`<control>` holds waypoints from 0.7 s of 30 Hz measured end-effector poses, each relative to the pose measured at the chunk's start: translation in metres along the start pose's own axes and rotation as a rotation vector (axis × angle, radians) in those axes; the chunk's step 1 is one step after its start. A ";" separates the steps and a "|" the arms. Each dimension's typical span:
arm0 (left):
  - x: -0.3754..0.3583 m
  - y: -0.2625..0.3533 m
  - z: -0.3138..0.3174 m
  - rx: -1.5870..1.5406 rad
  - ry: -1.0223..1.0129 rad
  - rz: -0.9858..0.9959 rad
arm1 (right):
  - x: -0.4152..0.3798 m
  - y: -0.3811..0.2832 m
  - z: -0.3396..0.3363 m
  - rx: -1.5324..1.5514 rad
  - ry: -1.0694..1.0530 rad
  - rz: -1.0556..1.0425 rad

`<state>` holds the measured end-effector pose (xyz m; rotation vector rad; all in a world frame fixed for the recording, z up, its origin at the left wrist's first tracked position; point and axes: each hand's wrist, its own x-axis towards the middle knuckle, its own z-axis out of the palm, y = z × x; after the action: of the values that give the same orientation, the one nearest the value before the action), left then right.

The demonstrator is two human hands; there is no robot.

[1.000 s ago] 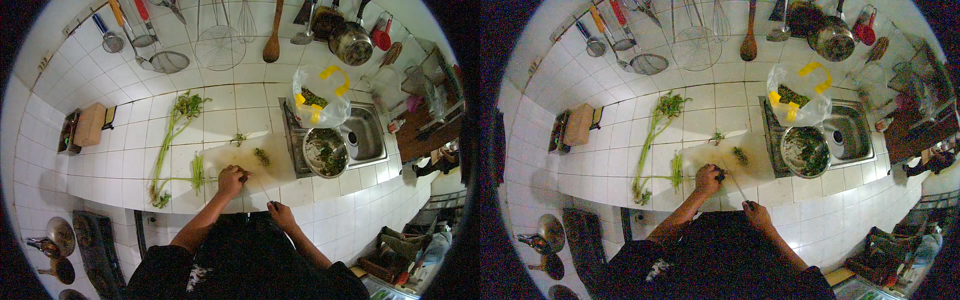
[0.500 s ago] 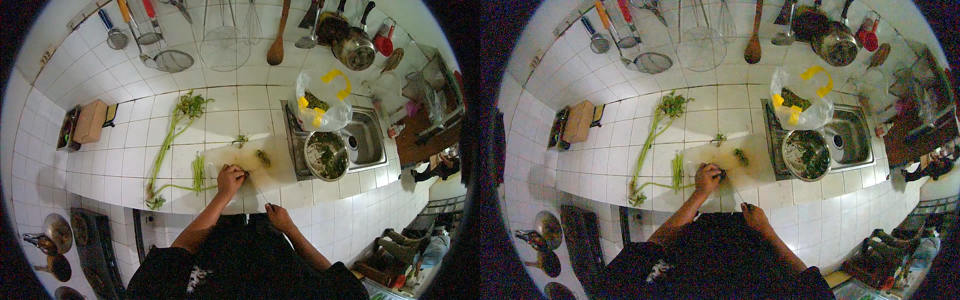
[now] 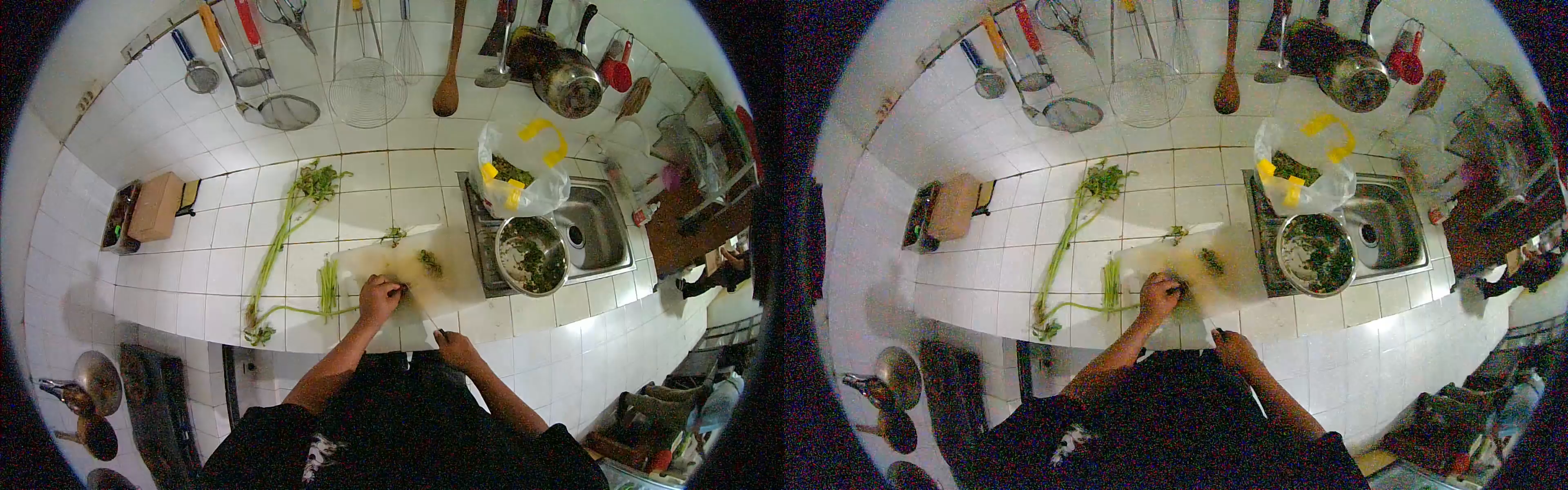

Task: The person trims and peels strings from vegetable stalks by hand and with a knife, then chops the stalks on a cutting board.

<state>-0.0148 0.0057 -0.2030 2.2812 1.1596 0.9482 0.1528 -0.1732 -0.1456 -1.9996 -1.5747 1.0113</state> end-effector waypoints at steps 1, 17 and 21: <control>0.000 0.003 -0.001 -0.018 0.002 -0.023 | 0.000 -0.002 0.000 0.002 0.003 -0.005; -0.005 -0.003 0.007 0.093 0.038 0.027 | 0.002 -0.021 -0.012 -0.003 -0.055 0.192; -0.007 0.002 -0.001 0.031 0.029 0.064 | 0.009 -0.021 -0.009 -0.015 -0.080 0.302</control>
<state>-0.0173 -0.0017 -0.2037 2.3492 1.1273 0.9969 0.1462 -0.1571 -0.1278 -2.2806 -1.3460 1.2071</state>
